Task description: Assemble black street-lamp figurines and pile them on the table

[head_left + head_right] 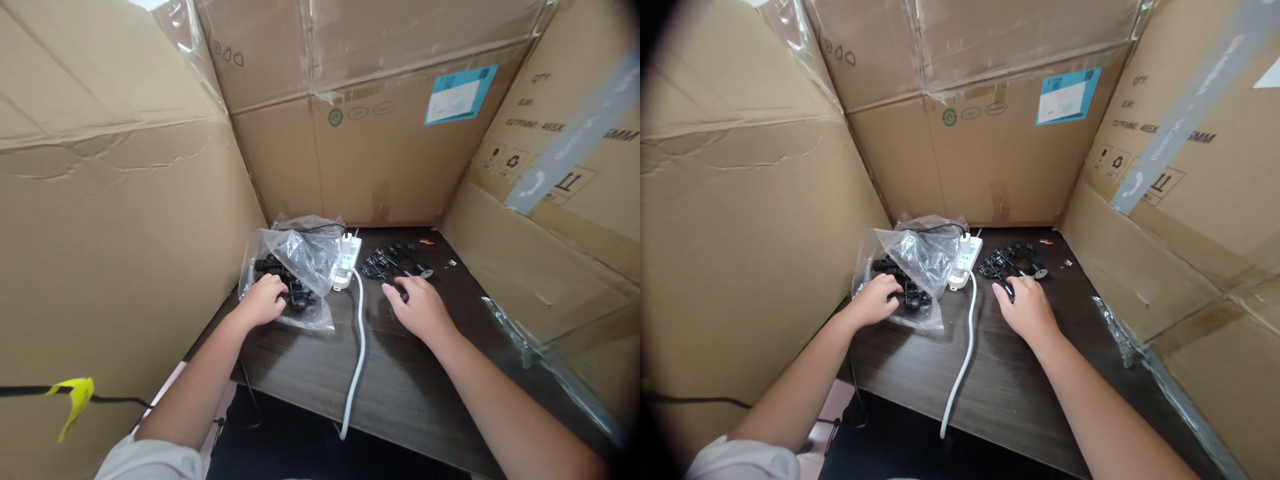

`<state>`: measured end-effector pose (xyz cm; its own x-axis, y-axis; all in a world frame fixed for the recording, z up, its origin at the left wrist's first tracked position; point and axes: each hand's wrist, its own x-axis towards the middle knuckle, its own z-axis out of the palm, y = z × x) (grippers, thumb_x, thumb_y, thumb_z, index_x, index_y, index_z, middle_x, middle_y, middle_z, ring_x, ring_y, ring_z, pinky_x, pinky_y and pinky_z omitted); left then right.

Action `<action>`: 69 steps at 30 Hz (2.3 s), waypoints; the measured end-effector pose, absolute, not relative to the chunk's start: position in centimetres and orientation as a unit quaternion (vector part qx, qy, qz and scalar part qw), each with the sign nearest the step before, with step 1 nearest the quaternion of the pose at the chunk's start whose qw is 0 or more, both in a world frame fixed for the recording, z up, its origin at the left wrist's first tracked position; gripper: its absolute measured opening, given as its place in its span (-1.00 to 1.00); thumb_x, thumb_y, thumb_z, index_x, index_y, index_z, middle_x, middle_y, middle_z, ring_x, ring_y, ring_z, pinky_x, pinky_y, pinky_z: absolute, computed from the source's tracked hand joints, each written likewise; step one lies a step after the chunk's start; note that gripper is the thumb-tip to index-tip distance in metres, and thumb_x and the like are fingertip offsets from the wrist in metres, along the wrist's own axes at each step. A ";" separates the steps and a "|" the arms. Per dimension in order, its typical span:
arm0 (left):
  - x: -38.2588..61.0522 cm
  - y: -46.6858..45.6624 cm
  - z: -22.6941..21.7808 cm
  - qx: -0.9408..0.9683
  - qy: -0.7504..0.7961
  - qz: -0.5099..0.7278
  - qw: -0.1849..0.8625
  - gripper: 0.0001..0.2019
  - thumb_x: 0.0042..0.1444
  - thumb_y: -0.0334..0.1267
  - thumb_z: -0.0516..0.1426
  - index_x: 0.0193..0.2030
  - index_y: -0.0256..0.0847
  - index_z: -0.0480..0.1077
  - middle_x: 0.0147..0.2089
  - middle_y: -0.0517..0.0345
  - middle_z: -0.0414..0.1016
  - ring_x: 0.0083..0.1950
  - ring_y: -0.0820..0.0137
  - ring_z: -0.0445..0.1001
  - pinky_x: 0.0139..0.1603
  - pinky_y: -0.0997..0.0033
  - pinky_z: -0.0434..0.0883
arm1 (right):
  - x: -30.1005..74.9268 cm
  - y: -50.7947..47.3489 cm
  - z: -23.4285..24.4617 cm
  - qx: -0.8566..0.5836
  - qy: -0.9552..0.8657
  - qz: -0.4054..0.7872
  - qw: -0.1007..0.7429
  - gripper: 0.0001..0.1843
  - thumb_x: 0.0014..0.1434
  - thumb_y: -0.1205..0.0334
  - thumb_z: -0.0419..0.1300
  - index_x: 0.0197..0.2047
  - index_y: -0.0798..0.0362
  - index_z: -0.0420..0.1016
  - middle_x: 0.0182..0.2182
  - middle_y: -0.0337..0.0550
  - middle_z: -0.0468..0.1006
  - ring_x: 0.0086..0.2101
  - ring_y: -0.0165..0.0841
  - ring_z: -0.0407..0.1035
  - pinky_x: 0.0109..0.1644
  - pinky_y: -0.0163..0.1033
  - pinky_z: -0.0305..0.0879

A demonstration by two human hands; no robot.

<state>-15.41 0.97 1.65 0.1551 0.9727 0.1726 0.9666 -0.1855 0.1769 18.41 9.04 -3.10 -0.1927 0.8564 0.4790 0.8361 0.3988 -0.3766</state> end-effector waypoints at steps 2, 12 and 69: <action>-16.1 0.5 1.4 0.757 0.636 0.147 0.019 -0.74 -0.03 -0.46 0.07 -0.26 -0.20 0.55 -0.24 0.03 0.49 -0.11 0.21 0.41 -0.06 0.25 0.39 | 18.4 9.0 -3.1 -0.551 -0.770 0.018 0.321 -0.56 0.22 0.01 0.13 -0.10 0.24 0.57 -0.19 0.15 0.57 -0.13 -0.03 0.45 0.05 -0.01 0.36; -17.7 -3.0 2.1 0.746 0.523 0.374 0.173 -0.91 0.07 -0.38 0.11 -0.35 -0.25 0.46 -0.31 0.08 0.42 -0.28 0.38 0.42 -0.20 0.36 0.40 | 18.5 9.0 -3.1 -0.542 -0.771 0.010 0.335 -0.55 0.20 0.00 0.13 -0.12 0.24 0.57 -0.19 0.18 0.56 -0.12 0.00 0.45 0.05 0.03 0.37; -1.2 -0.4 -1.5 0.563 0.442 0.531 0.454 -0.72 0.17 -0.18 0.14 -0.49 -0.28 0.46 -0.55 0.17 0.41 -0.49 0.44 0.36 -0.42 0.43 0.35 | 14.6 2.4 -0.5 -0.323 -0.771 0.359 0.415 -0.70 0.26 0.18 0.11 -0.46 0.08 0.49 -0.50 -0.11 0.54 -0.49 -0.37 0.38 -0.38 -0.26 0.33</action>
<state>-1.23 -0.39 -1.53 0.0463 0.9793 0.1972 0.0166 -0.1981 0.9800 14.58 2.38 -0.55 -0.4466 0.7965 0.4075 0.2003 0.5329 -0.8221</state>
